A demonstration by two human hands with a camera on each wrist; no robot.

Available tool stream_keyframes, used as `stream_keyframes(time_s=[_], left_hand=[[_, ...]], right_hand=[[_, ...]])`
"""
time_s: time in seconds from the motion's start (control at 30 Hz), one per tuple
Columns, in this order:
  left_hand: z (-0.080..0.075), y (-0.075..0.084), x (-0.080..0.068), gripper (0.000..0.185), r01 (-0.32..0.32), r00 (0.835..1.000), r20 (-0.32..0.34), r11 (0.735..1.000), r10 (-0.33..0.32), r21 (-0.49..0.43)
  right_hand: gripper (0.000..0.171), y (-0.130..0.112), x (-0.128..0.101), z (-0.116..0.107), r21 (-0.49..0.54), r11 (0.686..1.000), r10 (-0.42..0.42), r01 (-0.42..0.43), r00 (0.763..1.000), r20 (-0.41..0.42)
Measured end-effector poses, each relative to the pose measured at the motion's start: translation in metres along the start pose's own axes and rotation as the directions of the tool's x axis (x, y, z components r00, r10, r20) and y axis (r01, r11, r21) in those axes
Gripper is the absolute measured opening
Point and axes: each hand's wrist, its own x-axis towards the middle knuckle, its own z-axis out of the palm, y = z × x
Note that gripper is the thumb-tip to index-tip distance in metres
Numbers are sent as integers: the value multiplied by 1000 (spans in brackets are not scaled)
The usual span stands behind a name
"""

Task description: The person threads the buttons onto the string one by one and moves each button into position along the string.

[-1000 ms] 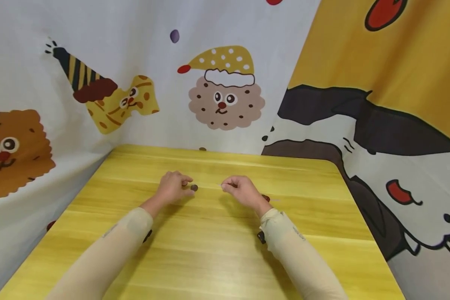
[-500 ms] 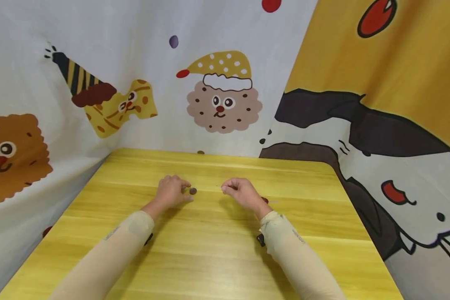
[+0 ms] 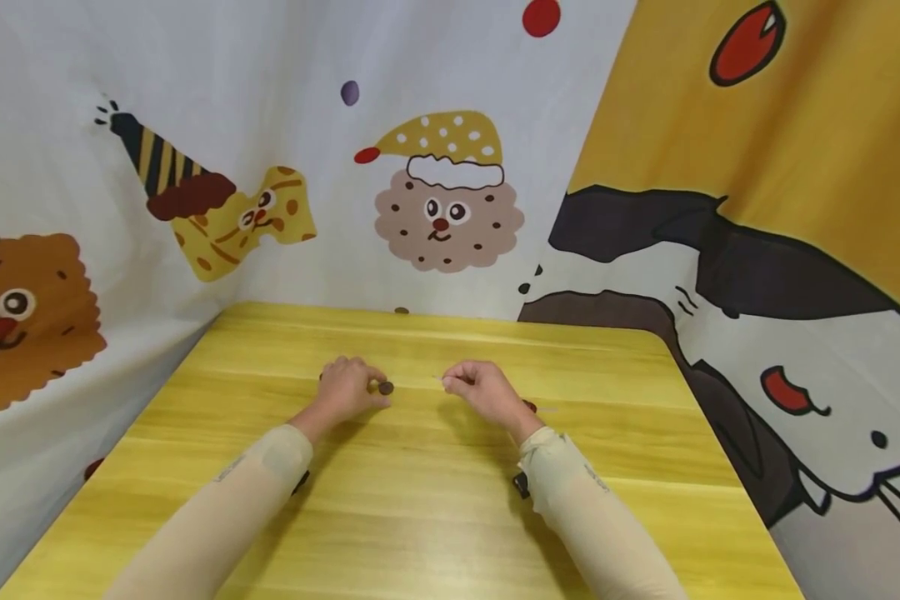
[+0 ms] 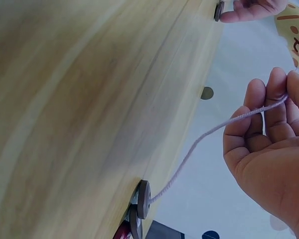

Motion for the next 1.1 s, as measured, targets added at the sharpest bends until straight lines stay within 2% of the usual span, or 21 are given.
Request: stream_keyframes(time_s=[0.43,0.67,1.1], left_hand=[[5,-2,5,44,33,999,-5,999,-33,-27],[4,-1,5,41,52,999,0,998,-52,-36],[5,-2,7,40,32,999,6,999,-32,-37]], right_hand=[[19,1,-1,1,-6,1000,-4,4,1000,14],[18,-2,-2,2,35,999,-5,4,1000,17],[20,2,-2,3,84,996,-8,6,1000,19]])
